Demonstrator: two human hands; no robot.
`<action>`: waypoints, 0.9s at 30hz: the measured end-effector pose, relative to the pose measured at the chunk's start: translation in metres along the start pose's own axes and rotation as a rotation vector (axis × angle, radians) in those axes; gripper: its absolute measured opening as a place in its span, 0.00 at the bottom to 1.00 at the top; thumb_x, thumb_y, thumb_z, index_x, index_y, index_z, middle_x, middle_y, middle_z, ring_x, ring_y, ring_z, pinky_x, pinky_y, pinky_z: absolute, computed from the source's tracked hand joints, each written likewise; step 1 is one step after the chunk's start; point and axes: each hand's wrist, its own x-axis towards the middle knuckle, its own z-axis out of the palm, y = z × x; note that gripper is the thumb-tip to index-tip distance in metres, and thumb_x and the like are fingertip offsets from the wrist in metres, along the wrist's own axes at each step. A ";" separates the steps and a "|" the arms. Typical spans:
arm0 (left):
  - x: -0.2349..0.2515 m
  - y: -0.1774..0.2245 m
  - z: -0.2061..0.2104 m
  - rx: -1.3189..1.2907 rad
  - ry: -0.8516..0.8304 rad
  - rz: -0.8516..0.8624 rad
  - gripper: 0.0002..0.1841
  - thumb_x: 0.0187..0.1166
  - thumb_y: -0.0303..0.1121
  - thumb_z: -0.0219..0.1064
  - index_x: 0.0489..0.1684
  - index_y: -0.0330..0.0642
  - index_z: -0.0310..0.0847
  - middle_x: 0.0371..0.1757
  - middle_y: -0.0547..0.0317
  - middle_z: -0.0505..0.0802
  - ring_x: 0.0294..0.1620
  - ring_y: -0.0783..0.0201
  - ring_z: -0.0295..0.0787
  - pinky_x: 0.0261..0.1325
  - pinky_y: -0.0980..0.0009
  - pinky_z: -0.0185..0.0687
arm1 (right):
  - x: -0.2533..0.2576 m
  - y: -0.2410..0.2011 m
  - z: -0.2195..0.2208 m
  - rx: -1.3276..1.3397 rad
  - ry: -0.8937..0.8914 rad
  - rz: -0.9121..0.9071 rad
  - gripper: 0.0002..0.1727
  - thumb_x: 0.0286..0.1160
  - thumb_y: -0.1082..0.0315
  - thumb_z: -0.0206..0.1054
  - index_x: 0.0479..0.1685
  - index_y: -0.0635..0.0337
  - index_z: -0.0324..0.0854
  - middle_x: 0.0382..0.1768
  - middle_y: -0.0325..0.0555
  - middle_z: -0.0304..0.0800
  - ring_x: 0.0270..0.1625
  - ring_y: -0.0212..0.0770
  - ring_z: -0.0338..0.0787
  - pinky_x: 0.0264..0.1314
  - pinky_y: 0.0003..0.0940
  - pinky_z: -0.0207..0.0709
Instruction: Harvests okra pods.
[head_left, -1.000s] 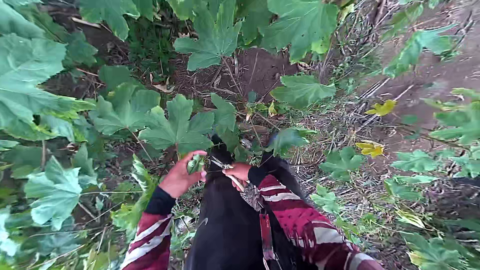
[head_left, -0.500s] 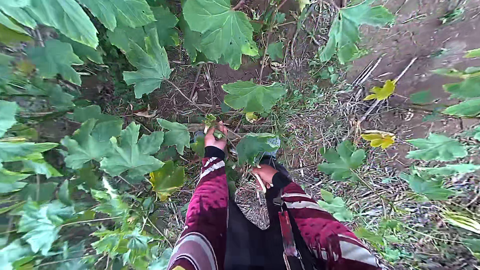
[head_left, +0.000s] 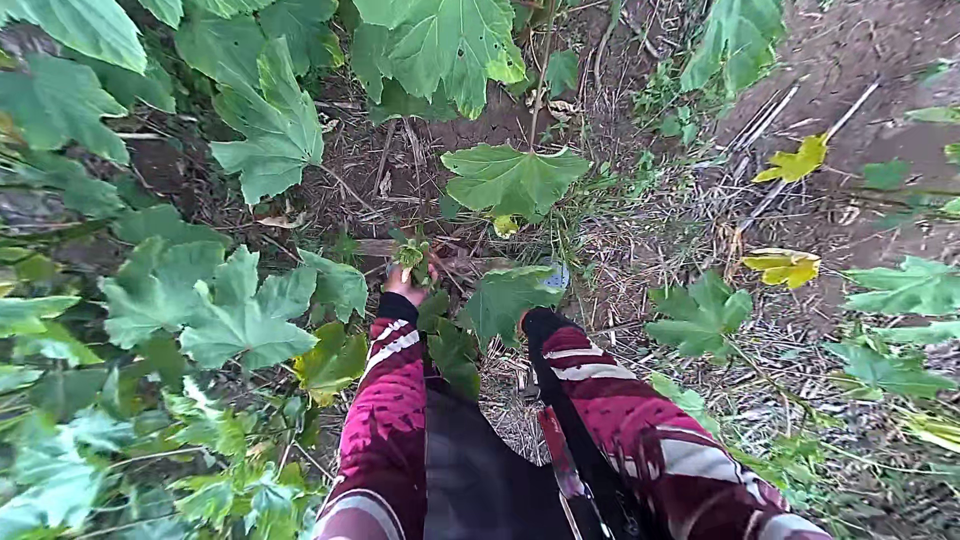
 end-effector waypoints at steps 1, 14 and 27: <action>0.000 0.002 -0.010 0.092 0.010 0.014 0.11 0.88 0.38 0.55 0.60 0.48 0.76 0.45 0.57 0.90 0.35 0.65 0.89 0.36 0.70 0.87 | 0.006 -0.015 -0.005 0.055 0.098 0.035 0.26 0.94 0.61 0.52 0.82 0.69 0.69 0.82 0.65 0.72 0.86 0.60 0.71 0.88 0.57 0.59; 0.018 0.044 -0.063 0.807 0.043 0.212 0.14 0.79 0.25 0.70 0.61 0.34 0.82 0.45 0.51 0.93 0.33 0.63 0.88 0.40 0.66 0.88 | 0.062 -0.102 -0.056 -0.134 0.322 -0.019 0.26 0.86 0.44 0.56 0.65 0.54 0.85 0.60 0.59 0.91 0.67 0.62 0.88 0.64 0.73 0.76; 0.014 0.051 -0.060 0.911 0.072 0.287 0.16 0.75 0.25 0.75 0.59 0.33 0.83 0.44 0.49 0.94 0.35 0.61 0.91 0.43 0.62 0.92 | 0.063 -0.150 -0.065 -0.329 0.334 0.073 0.24 0.83 0.47 0.60 0.60 0.58 0.86 0.60 0.61 0.90 0.65 0.64 0.89 0.59 0.74 0.78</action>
